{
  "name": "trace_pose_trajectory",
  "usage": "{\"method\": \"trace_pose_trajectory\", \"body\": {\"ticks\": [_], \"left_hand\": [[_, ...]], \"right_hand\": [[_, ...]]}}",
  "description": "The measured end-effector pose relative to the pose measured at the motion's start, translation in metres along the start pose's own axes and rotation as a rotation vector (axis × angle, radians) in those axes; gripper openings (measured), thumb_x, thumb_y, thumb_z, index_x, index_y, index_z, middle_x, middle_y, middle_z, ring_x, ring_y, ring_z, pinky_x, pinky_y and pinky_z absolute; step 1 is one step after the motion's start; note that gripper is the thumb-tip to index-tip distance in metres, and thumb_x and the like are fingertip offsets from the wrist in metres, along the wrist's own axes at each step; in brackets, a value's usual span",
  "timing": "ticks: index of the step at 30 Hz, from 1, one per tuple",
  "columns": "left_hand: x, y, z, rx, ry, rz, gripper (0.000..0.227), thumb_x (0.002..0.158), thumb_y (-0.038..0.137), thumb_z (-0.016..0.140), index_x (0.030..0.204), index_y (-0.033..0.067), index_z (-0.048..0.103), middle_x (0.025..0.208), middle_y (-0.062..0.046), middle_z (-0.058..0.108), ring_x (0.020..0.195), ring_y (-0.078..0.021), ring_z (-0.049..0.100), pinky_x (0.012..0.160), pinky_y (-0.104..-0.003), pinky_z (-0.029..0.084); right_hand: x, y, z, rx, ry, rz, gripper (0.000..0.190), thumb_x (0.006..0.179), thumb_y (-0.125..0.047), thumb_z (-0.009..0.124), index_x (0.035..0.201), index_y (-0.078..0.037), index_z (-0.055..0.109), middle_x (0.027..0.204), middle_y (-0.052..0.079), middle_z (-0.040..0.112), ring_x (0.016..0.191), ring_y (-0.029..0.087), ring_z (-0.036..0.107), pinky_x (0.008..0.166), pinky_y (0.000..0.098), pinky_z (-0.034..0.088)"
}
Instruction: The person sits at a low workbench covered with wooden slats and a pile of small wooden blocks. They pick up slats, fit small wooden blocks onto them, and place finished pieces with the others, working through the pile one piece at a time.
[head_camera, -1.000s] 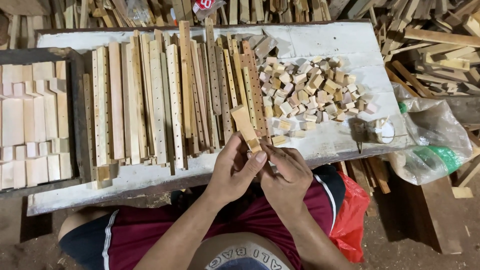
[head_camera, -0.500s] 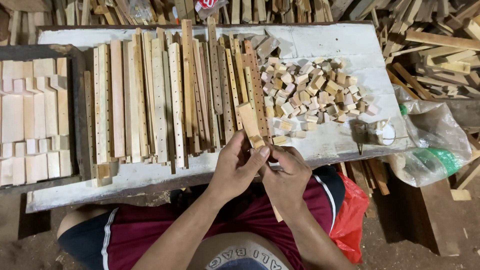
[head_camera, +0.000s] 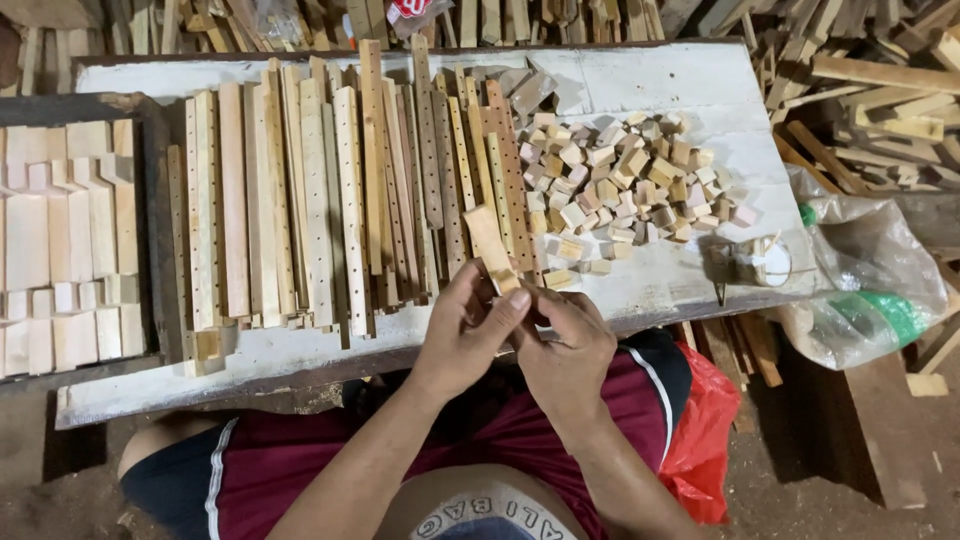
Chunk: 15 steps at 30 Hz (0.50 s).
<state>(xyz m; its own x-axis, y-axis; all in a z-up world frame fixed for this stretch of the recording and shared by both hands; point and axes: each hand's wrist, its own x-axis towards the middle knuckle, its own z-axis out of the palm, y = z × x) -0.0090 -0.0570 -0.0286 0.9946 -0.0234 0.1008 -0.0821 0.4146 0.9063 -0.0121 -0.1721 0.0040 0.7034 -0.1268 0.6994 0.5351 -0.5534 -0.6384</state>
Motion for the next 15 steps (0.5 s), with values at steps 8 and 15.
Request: {"method": "trace_pose_trajectory", "body": {"ticks": [8, 15], "left_hand": [[0.007, 0.001, -0.015, -0.217, 0.072, -0.286, 0.062, 0.096, 0.053, 0.055, 0.128, 0.0003, 0.061, 0.094, -0.015, 0.065, 0.067, -0.0200, 0.069, 0.055, -0.036, 0.064], [-0.005, -0.030, -0.035, -0.294, 0.064, -0.195, 0.060, 0.098, 0.057, 0.050, 0.135, 0.0097, 0.056, 0.092, -0.011, 0.064, 0.070, -0.0168, 0.066, 0.062, -0.029, 0.060]], "right_hand": [[0.003, -0.012, -0.008, 0.002, -0.049, 0.112, 0.019, 0.071, 0.004, 0.087, 0.087, -0.006, 0.082, 0.083, 0.007, 0.080, 0.066, 0.024, 0.074, 0.056, 0.0289, 0.060], [0.010, -0.023, -0.010, 0.225, -0.114, 0.676, 0.029, 0.065, -0.005, 0.097, 0.090, -0.003, 0.083, 0.077, 0.012, 0.079, 0.068, 0.011, 0.071, 0.057, 0.0291, 0.060]]}}
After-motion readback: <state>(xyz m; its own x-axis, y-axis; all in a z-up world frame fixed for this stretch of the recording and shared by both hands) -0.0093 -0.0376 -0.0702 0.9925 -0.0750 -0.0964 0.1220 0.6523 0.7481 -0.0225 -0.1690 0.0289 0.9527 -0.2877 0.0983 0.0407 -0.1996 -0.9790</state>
